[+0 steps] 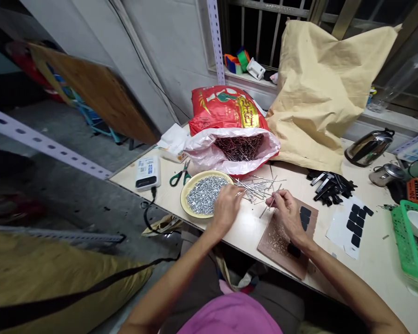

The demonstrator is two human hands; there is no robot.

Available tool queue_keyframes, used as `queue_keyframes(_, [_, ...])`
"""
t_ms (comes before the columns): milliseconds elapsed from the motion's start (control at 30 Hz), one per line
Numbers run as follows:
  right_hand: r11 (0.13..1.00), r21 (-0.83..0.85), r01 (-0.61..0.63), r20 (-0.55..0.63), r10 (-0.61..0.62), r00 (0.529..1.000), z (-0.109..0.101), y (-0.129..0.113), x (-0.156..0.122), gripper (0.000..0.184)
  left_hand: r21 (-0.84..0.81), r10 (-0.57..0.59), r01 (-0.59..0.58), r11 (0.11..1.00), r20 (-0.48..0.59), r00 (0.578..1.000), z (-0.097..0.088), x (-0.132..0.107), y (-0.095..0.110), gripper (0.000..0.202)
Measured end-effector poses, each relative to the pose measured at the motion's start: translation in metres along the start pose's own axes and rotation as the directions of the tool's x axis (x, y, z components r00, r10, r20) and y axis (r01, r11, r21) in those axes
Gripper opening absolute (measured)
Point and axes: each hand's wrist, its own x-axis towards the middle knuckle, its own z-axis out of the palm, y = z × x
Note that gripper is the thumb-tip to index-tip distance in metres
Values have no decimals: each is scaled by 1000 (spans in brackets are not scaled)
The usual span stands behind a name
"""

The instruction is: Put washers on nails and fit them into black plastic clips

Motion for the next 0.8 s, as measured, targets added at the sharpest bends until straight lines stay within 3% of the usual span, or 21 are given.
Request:
queue_keyframes(67, [999,20,-43,78,41,996,-1,-4,4,31,277,-132,130,952,-10,991,-22,8,-21,25])
queue_keyframes(167, [997,-57,-61,186,70,980,-3,-3,10,32,469,-227,150,870,113,967,-42,18,-42,28])
queue_keyframes(300, [924,-333,186,235,-110,966,-7,5,21,20,496,-225,77,865,246,943,-44,24,-47,26])
queue_keyframes(400, [760,-557,337,311,-185,932,-6,13,30,19,509,-196,35,860,266,944,-41,27,-47,26])
queue_keyframes(533, [451,-793,410,418,-89,904,9,21,28,16,499,-123,-33,866,276,953,-44,23,-49,24])
queue_keyframes(633, [285,-849,445,463,-6,886,15,25,28,15,463,13,-80,883,147,989,-47,19,-50,31])
queue_keyframes(733, [258,-904,341,342,-40,939,-9,20,33,17,290,211,-195,937,-25,977,-44,17,-35,31])
queue_keyframes(800, [262,-961,87,86,-16,996,-41,11,38,19,106,203,-192,976,-109,973,-36,13,-12,30])
